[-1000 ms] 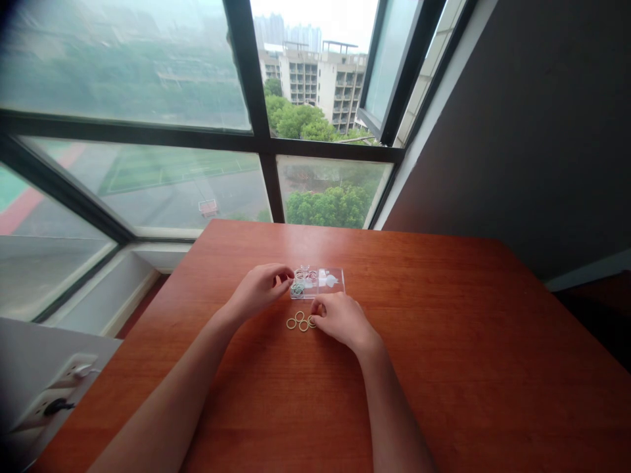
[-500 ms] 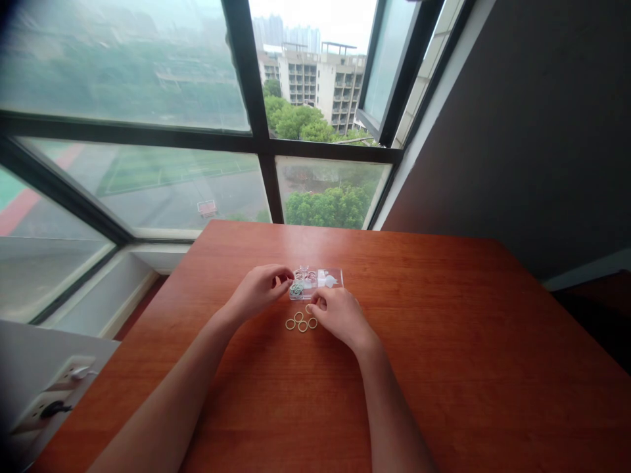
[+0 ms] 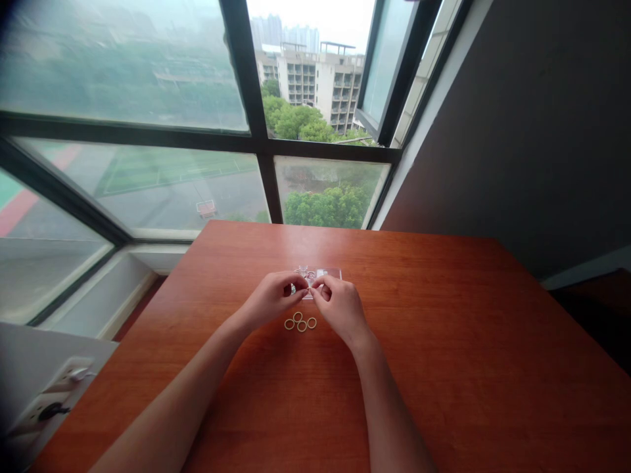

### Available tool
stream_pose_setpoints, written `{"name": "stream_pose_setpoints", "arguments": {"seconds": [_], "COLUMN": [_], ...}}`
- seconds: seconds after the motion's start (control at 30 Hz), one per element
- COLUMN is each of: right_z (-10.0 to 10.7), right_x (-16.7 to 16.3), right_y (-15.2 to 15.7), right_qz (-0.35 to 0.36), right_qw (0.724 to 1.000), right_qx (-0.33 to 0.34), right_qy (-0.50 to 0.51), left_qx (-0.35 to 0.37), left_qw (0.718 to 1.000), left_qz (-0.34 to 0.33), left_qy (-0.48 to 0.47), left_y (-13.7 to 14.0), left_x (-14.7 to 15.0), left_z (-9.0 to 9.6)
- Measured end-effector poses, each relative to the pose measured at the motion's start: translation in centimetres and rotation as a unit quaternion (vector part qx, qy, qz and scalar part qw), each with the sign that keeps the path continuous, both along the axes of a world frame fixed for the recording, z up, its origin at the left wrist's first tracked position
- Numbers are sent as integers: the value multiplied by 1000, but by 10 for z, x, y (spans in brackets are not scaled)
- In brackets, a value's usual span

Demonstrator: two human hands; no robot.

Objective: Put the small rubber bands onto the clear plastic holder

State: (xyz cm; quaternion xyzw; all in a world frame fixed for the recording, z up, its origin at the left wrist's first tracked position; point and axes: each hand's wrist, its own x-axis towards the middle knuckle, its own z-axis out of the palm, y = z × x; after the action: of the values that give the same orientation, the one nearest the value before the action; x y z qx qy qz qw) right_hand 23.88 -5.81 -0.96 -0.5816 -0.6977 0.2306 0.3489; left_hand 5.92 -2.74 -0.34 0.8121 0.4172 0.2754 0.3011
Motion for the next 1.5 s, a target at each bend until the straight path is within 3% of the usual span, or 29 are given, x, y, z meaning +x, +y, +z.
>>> {"name": "stream_pose_setpoints", "arguments": {"seconds": [0.13,0.3,0.77,1.07,1.3,1.5], "right_z": [-2,-5,-3,-5,-4,0], "right_x": [2,6,6,4,2,1], "right_y": [1,2,-5,-4,1,0], "right_qz": [-15,-8,115,120,25,-1], "right_qw": [1000,999,970,970,996,999], "right_qx": [-1,-26,-160,-141,-29,21], "right_qy": [-14,-44,-145,-156,-81,-41], "left_qx": [50,62,75,76,35,-27], "left_qw": [997,992,989,992,998,999], "left_qz": [43,78,101,84,50,9], "left_qy": [37,73,73,61,18,-36], "left_y": [1,1,10,10,6,0], "left_x": [0,-2,-17,-16,-8,0], "left_z": [-6,-9,-2,-2,1,3]}}
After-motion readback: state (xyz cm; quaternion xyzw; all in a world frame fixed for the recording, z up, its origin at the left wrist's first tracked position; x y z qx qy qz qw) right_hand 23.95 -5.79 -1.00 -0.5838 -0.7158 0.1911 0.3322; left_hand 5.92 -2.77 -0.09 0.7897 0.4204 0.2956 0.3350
